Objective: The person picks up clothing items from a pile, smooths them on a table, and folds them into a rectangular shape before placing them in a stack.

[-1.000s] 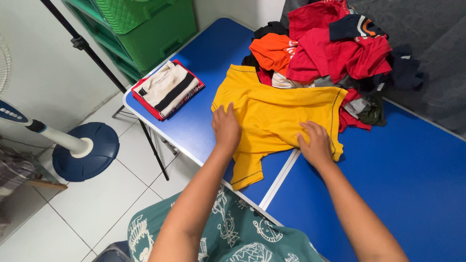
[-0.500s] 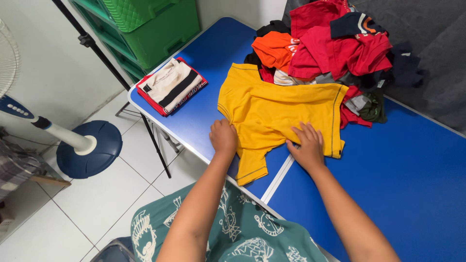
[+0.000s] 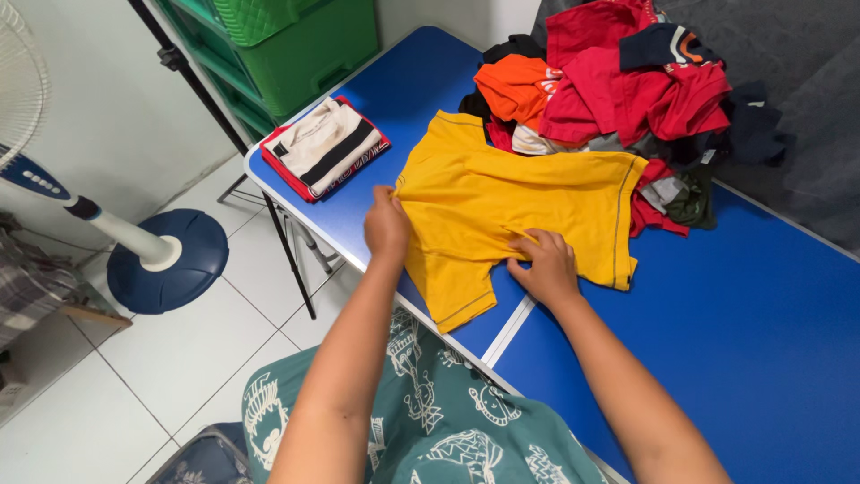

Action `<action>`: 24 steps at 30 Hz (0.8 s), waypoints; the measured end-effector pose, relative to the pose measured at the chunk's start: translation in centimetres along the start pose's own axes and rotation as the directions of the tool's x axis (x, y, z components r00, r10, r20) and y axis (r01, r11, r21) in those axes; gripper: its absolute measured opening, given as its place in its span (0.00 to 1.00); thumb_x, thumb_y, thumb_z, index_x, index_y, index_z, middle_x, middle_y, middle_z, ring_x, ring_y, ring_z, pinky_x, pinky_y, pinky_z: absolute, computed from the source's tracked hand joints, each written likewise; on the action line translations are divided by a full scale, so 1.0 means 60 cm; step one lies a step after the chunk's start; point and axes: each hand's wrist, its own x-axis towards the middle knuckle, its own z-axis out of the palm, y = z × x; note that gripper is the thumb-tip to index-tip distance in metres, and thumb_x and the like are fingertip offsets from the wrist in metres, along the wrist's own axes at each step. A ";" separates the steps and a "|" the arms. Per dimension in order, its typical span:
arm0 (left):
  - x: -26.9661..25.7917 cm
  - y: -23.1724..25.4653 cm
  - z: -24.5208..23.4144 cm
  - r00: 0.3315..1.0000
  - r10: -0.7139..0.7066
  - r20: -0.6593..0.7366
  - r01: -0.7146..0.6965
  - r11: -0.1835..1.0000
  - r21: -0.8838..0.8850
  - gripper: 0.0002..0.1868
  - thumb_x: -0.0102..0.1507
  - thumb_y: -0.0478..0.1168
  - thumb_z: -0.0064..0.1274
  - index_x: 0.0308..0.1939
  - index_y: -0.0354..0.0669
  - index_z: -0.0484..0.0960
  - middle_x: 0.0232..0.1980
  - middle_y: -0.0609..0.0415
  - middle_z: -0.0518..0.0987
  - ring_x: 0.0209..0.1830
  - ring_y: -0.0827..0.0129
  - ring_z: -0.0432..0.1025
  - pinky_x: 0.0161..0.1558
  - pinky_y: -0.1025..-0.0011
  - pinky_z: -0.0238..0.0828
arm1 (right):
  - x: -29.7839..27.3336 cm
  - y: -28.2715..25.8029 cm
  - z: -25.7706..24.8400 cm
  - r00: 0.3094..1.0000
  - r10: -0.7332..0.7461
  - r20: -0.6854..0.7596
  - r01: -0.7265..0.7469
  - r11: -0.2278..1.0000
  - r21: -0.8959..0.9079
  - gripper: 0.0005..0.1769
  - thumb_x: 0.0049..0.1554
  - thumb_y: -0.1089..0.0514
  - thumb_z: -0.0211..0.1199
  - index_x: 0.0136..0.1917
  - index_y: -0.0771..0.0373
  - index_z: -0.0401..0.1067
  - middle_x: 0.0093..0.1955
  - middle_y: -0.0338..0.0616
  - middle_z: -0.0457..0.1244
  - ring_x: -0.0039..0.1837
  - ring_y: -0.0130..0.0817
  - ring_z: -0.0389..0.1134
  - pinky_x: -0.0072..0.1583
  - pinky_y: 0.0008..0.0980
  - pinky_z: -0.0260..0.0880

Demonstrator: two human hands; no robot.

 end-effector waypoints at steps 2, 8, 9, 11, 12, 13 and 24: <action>0.005 0.005 -0.032 0.997 0.053 -0.064 -0.050 0.998 0.045 0.16 0.68 0.41 0.48 0.59 0.44 0.71 0.49 0.38 0.80 0.45 0.40 0.76 0.43 0.50 0.72 | 0.005 0.000 0.005 1.000 -0.013 -0.027 0.013 1.000 -0.001 0.14 0.48 0.50 0.71 0.49 0.50 0.80 0.62 0.43 0.66 0.67 0.48 0.63 0.65 0.47 0.62; -0.051 0.030 -0.069 0.802 0.595 0.053 -0.597 0.802 0.013 0.11 0.64 0.39 0.53 0.51 0.50 0.82 0.52 0.50 0.80 0.58 0.54 0.71 0.60 0.60 0.71 | 0.008 0.010 0.024 0.974 -0.146 -0.171 0.157 0.986 0.050 0.09 0.54 0.58 0.66 0.49 0.60 0.76 0.58 0.47 0.66 0.63 0.51 0.64 0.64 0.47 0.64; -0.060 0.032 -0.075 0.759 0.621 0.197 -0.627 0.778 -0.036 0.11 0.63 0.43 0.56 0.49 0.49 0.83 0.52 0.50 0.79 0.58 0.54 0.71 0.59 0.59 0.69 | 0.007 0.019 0.032 0.976 -0.153 -0.156 0.168 0.982 0.091 0.09 0.57 0.59 0.64 0.51 0.63 0.74 0.57 0.48 0.66 0.62 0.52 0.64 0.65 0.46 0.64; -0.076 0.031 -0.087 0.608 0.646 0.462 -0.663 0.733 -0.151 0.16 0.62 0.51 0.63 0.47 0.47 0.83 0.51 0.50 0.79 0.59 0.53 0.70 0.59 0.57 0.67 | 0.008 0.034 0.057 0.988 -0.123 -0.094 0.132 0.987 0.097 0.11 0.60 0.61 0.60 0.56 0.67 0.71 0.57 0.53 0.65 0.61 0.55 0.64 0.64 0.49 0.63; -0.082 0.029 -0.088 0.561 0.658 0.502 -0.679 0.713 -0.175 0.21 0.55 0.52 0.67 0.48 0.48 0.84 0.53 0.48 0.79 0.60 0.50 0.69 0.58 0.56 0.65 | 0.007 0.040 0.068 0.992 -0.107 -0.062 0.113 0.989 0.098 0.12 0.62 0.62 0.59 0.59 0.69 0.69 0.57 0.56 0.64 0.61 0.57 0.64 0.63 0.50 0.63; -0.084 0.025 -0.085 0.511 0.669 0.539 -0.695 0.691 -0.199 0.28 0.49 0.54 0.71 0.49 0.48 0.84 0.55 0.47 0.78 0.61 0.47 0.67 0.58 0.54 0.63 | 0.007 0.044 0.075 0.991 -0.125 -0.049 0.129 0.987 0.097 0.12 0.62 0.61 0.59 0.58 0.69 0.69 0.57 0.57 0.64 0.61 0.58 0.64 0.63 0.51 0.63; -0.093 -0.065 -0.034 0.668 0.607 0.431 -0.527 0.794 -0.303 0.11 0.68 0.44 0.53 0.49 0.43 0.77 0.48 0.44 0.82 0.51 0.47 0.74 0.54 0.55 0.69 | 0.013 0.037 0.015 0.945 -0.320 0.067 0.303 0.934 0.192 0.21 0.45 0.56 0.75 0.45 0.65 0.68 0.65 0.59 0.63 0.67 0.58 0.62 0.65 0.45 0.64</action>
